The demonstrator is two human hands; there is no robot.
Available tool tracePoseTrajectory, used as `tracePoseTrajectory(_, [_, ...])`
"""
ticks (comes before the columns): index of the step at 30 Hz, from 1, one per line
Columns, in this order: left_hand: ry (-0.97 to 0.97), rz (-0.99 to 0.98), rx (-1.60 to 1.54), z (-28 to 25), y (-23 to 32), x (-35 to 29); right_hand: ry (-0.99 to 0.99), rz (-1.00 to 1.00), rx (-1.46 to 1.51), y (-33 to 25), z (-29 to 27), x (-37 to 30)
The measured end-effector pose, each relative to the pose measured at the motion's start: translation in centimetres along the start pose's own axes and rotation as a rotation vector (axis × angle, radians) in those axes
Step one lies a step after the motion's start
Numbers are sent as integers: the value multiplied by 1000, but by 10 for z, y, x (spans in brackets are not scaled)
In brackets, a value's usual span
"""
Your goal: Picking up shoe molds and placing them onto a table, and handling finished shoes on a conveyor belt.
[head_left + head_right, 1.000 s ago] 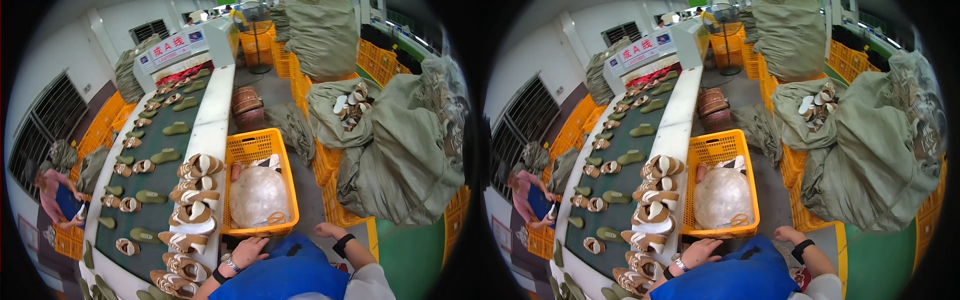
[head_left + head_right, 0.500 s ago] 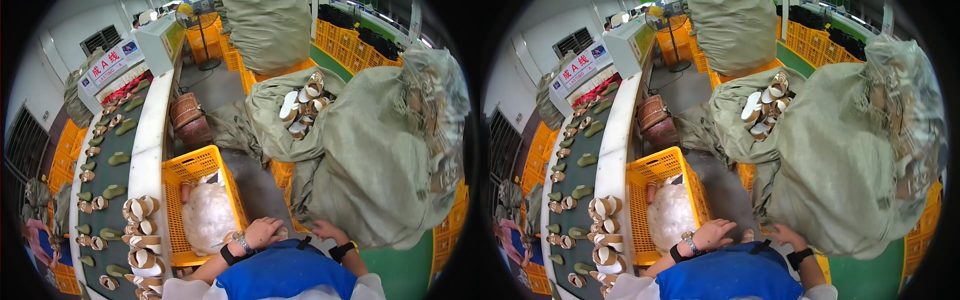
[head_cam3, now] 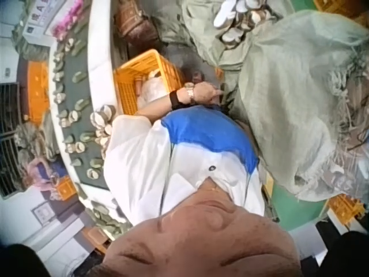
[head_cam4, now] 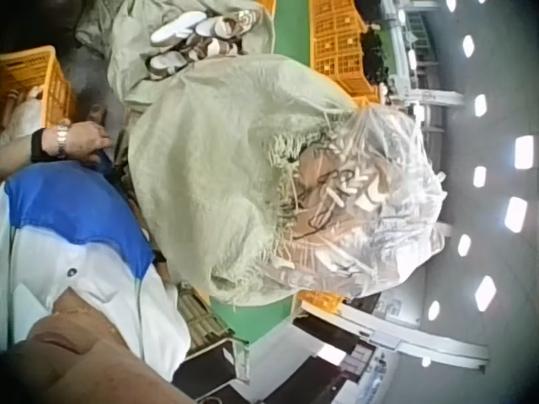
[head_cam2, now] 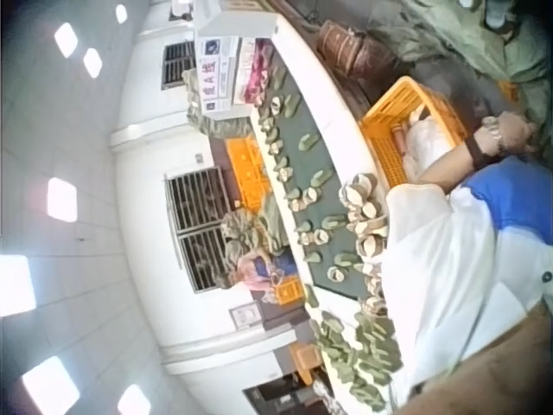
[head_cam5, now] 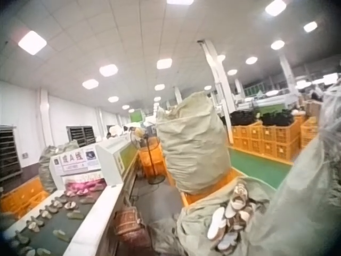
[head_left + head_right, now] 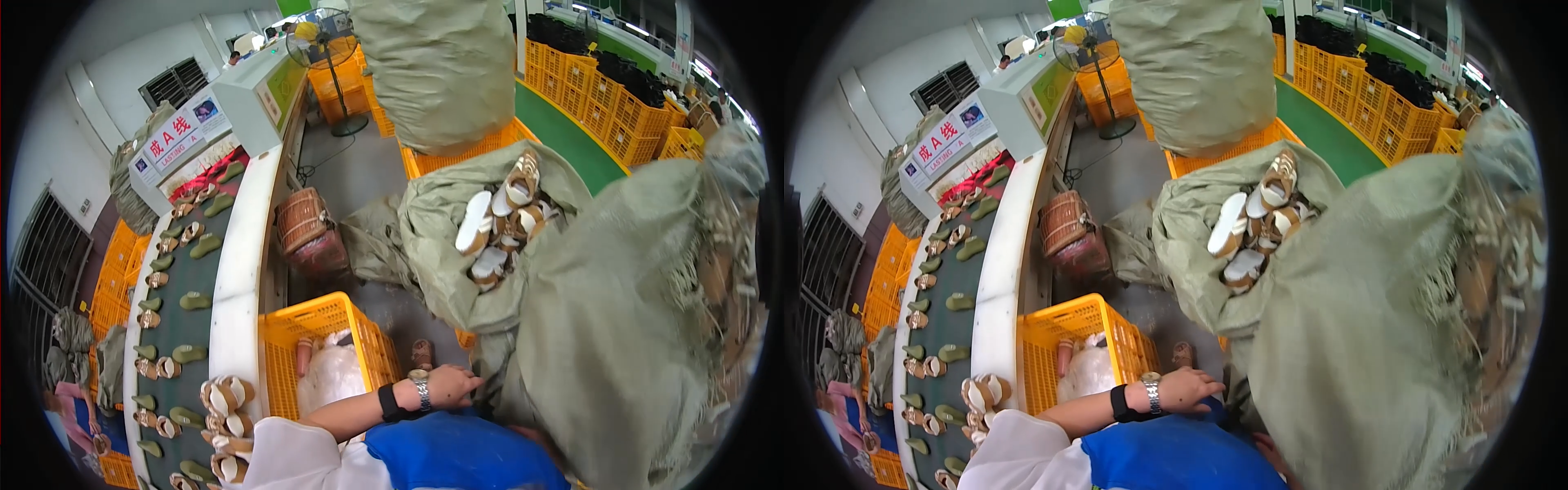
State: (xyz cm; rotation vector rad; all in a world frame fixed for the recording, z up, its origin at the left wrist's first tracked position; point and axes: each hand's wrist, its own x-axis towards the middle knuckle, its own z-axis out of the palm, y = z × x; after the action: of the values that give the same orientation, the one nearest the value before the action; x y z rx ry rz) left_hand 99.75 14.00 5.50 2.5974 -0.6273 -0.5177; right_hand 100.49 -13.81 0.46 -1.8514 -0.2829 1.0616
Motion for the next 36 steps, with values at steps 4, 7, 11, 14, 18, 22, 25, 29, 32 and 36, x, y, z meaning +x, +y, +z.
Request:
tracePoseTrajectory(4, [-28,87,-95,-23,-83,13,-39,7,-99,-44,4,94])
tracePoseTrajectory(7, [111,8,-136,-50,-178,-13,-107,37,-241,-92,10,179])
tracePoseTrajectory(11, [48,-353,-54,-101,-298,-70,-263,100,-519,-174,23,296])
tracePoseTrajectory(14, [227,-499,-71,-125,-364,-114,-439,135,-769,-222,37,375])
tracePoseTrajectory(18, [457,-704,7,-120,-393,-165,-726,156,-1116,-269,59,464])
tracePoseTrajectory(22, [830,-759,-289,-94,-369,-214,-1006,105,-1410,-318,92,543])
tracePoseTrajectory(25, [823,-1006,-420,-84,-353,-248,-1174,33,-1590,-358,128,597])
tracePoseTrajectory(29, [1027,-1272,-284,-91,-354,-276,-1333,-89,-1792,-428,200,668])
tracePoseTrajectory(32, [1084,-1378,-266,-109,-372,-294,-1387,-184,-1906,-490,266,722])
tracePoseTrajectory(36, [1047,-1477,-287,-148,-431,-319,-1338,-131,-1917,-573,333,814])
